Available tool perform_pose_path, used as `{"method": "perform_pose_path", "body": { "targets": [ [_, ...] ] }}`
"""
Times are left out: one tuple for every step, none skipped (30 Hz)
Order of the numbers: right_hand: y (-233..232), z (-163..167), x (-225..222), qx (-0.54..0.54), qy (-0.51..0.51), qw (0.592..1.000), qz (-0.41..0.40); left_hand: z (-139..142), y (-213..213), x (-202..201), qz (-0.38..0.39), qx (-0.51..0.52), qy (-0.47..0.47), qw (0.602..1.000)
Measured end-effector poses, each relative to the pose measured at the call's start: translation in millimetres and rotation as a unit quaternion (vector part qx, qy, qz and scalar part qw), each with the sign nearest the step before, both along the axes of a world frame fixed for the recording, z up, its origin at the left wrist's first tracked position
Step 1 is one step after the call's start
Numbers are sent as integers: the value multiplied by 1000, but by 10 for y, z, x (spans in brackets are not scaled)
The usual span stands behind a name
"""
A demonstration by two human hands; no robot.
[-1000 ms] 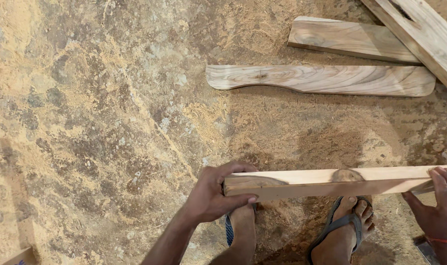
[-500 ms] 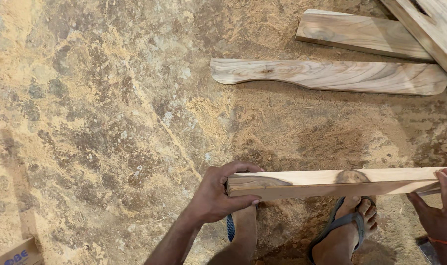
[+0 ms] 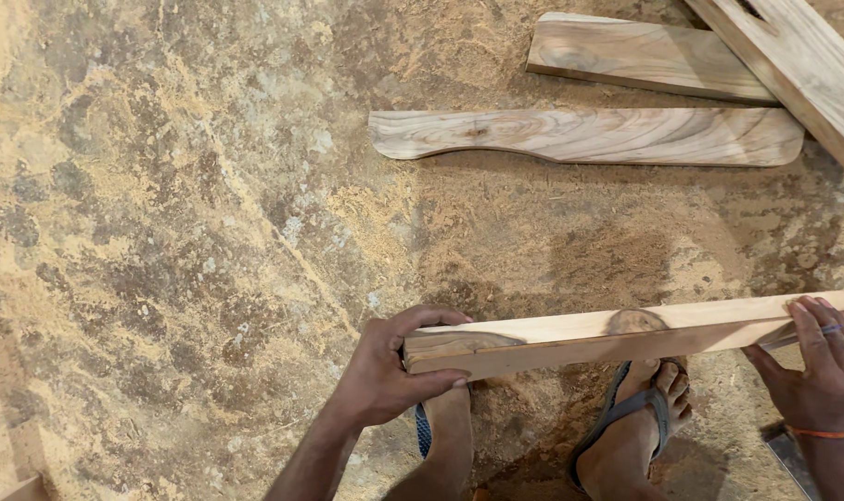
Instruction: The person kneels on the floor of a woodworking shop and marks wooden planks and shaped wood pieces with a pencil. They align an L-shaped try square against each piece, hold it steady, and draw straight guide lines, working through several pieces one at a time.
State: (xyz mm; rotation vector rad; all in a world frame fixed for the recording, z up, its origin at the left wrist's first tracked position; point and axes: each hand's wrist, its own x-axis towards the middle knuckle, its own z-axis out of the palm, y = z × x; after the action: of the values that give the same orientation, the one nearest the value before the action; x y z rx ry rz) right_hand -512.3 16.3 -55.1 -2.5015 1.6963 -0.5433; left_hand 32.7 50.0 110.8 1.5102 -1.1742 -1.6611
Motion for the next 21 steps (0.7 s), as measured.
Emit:
{"method": "perform_pose_path", "body": {
  "targets": [
    [-2, 6, -3, -2, 4, 1000, 0, -5, 4, 1, 0, -7, -2, 1000],
    [-10, 10, -3, -2, 8, 1000, 2, -10, 10, 3, 0, -15, -4, 1000],
    [-21, 18, -11, -1, 18, 1000, 6, -17, 14, 7, 0, -23, -7, 1000],
    [-31, 22, -16, 1, 28, 1000, 11, -29, 16, 7, -5, -13, -16, 1000],
    [-46, 38, -25, 5, 44, 999, 18, -43, 11, 7, -11, -3, -24, 1000],
    [-59, 42, -21, 6, 50, 999, 22, -57, 5, 9, -16, 6, -33, 999],
    [-71, 51, -18, 7, 55, 998, 26, -64, 3, 14, -13, 2, -29, 1000],
    [-80, 54, -7, 7, 51, 998, 26, -69, 2, 19, -9, -1, -25, 1000],
    [-80, 64, 1, 7, 51, 998, 24, -72, 1, 21, -5, -3, -21, 1000],
    [-81, 73, 10, 7, 50, 998, 23, -75, -4, 24, -5, 14, -23, 1000],
    [-74, 84, 17, 5, 52, 998, 21, -81, -16, 30, -4, 30, -26, 999],
    [-81, 91, 23, 6, 52, 998, 22, -83, -26, 33, -3, 46, -30, 999],
    [-84, 98, 28, 6, 53, 998, 22, -82, -30, 32, -3, 44, -35, 998],
    [-88, 104, 28, 9, 52, 998, 24, -81, -31, 28, -3, 42, -40, 998],
    [-96, 109, 26, 11, 45, 999, 25, -80, -37, 26, -3, 39, -46, 998],
    [-98, 112, 24, 13, 39, 999, 27, -73, -31, 21, -7, 5, -37, 999],
    [-106, 113, 19, 16, 26, 999, 30, -65, -24, 14, -10, -28, -28, 999],
    [-104, 112, 18, 19, 21, 999, 29, -55, -17, 9, -13, -60, -19, 998],
    [-102, 109, 17, 22, 16, 999, 28, -46, -14, 4, -14, -59, -25, 998],
    [-93, 106, 18, 24, 18, 999, 23, -37, -13, -3, -14, -59, -30, 998],
    [-83, 103, 18, 25, 21, 999, 22, -28, -14, -7, -14, -59, -36, 998]
  ]
}}
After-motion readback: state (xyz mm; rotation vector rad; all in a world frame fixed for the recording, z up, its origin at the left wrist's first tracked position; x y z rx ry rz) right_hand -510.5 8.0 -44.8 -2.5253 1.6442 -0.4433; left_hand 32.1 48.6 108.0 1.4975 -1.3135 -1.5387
